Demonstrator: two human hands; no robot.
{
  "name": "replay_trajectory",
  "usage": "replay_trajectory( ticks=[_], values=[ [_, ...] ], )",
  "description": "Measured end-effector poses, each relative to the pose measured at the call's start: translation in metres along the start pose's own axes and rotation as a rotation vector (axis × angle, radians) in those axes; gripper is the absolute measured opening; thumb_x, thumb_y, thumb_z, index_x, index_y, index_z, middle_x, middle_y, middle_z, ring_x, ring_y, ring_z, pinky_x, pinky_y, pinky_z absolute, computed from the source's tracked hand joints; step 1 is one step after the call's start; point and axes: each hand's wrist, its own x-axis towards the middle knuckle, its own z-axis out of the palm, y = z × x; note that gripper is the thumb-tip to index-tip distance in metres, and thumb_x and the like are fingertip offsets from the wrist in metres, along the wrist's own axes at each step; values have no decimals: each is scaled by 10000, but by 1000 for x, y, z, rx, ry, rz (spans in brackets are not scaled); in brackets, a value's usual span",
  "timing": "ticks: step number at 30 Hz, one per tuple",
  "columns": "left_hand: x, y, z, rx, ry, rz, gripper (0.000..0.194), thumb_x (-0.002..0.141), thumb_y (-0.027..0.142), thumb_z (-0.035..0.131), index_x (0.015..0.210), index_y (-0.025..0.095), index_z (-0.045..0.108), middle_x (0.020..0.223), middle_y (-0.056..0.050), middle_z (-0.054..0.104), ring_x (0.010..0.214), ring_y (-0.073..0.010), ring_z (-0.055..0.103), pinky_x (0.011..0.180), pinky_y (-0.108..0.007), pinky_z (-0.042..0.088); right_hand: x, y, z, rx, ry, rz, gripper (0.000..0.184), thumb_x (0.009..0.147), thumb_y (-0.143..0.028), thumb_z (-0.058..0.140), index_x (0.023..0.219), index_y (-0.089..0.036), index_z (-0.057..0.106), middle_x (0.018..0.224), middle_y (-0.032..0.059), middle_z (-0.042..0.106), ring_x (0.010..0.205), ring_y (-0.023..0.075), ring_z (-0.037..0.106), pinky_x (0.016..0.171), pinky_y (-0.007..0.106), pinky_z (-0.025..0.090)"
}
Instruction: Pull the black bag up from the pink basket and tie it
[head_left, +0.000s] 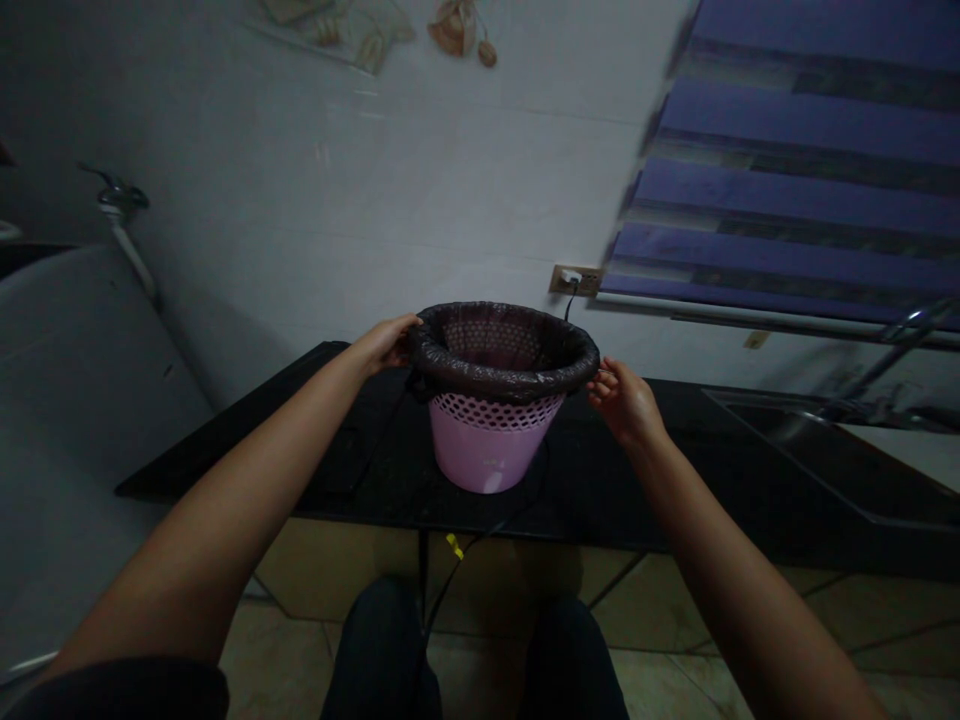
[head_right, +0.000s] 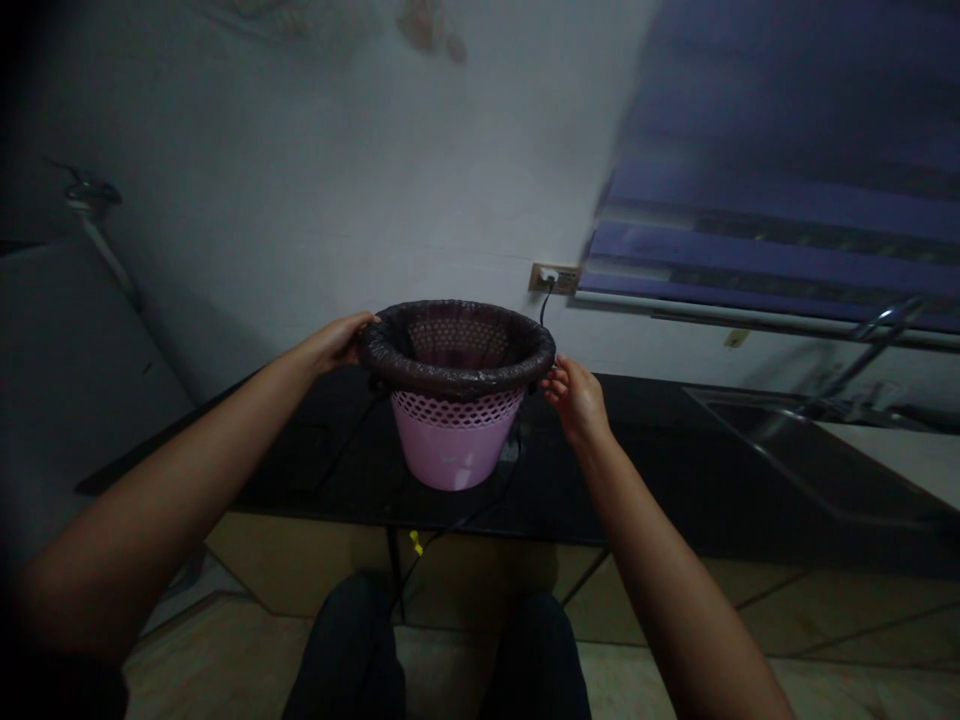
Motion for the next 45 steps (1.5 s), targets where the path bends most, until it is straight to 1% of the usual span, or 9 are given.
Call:
replay_trajectory(
  ticks=[3,6,11,16,25,29,35,41,45],
  values=[
    [0,1,2,-37,35,-38,107,668,257,604,697,167,552,633,-51,540,530,-131,497,494,-239,408,4,1,-1,-11,4,-3,280,646,-318,701,775,-163,506,626,-27,529,552,71,511,522,193,363],
    [1,2,4,-49,46,-46,91,683,238,594,699,161,549,630,-43,542,515,-127,497,488,-234,397,8,2,-3,-18,12,-7,261,658,-319,685,785,-166,514,640,-24,531,563,72,514,531,197,364],
    [1,2,4,-68,23,-48,86,708,234,581,703,150,559,639,-41,555,518,-132,509,494,-239,399,13,3,-5,-7,8,-5,278,626,-306,696,781,-169,512,645,-28,540,567,76,524,528,194,368],
    [2,2,4,-94,27,-72,76,700,224,586,694,154,557,612,-47,554,517,-129,505,503,-231,401,15,3,-4,-20,0,-3,305,599,-309,710,784,-171,511,639,-36,542,561,76,518,527,193,367],
    [3,5,5,-93,18,-87,76,677,226,580,695,157,553,602,-55,549,514,-137,492,496,-248,399,23,6,-6,-15,-15,-24,296,606,-316,700,792,-164,527,659,-27,548,581,80,522,530,194,363],
    [4,6,5,-93,0,-96,68,676,221,581,683,162,549,587,-52,552,507,-140,498,485,-242,396,26,7,-6,-15,-1,-19,282,604,-302,692,796,-163,540,658,-30,548,574,80,524,527,193,373],
    [8,3,4,-87,11,-67,89,706,230,575,664,152,563,600,-53,560,490,-128,490,471,-235,383,29,7,-6,-3,-8,-22,277,617,-307,704,788,-171,534,656,-33,548,575,78,524,531,192,383],
    [10,2,4,-68,7,-49,88,710,232,569,677,150,568,615,-50,561,484,-126,488,463,-231,386,32,7,-7,20,18,1,241,655,-299,693,785,-175,531,647,-33,548,567,78,515,534,195,394],
    [11,3,4,-42,6,-48,89,711,242,562,686,157,568,614,-45,561,489,-128,493,467,-226,393,35,8,-8,30,0,-6,247,652,-300,698,787,-173,535,664,-31,554,578,78,518,535,193,399]
  ],
)
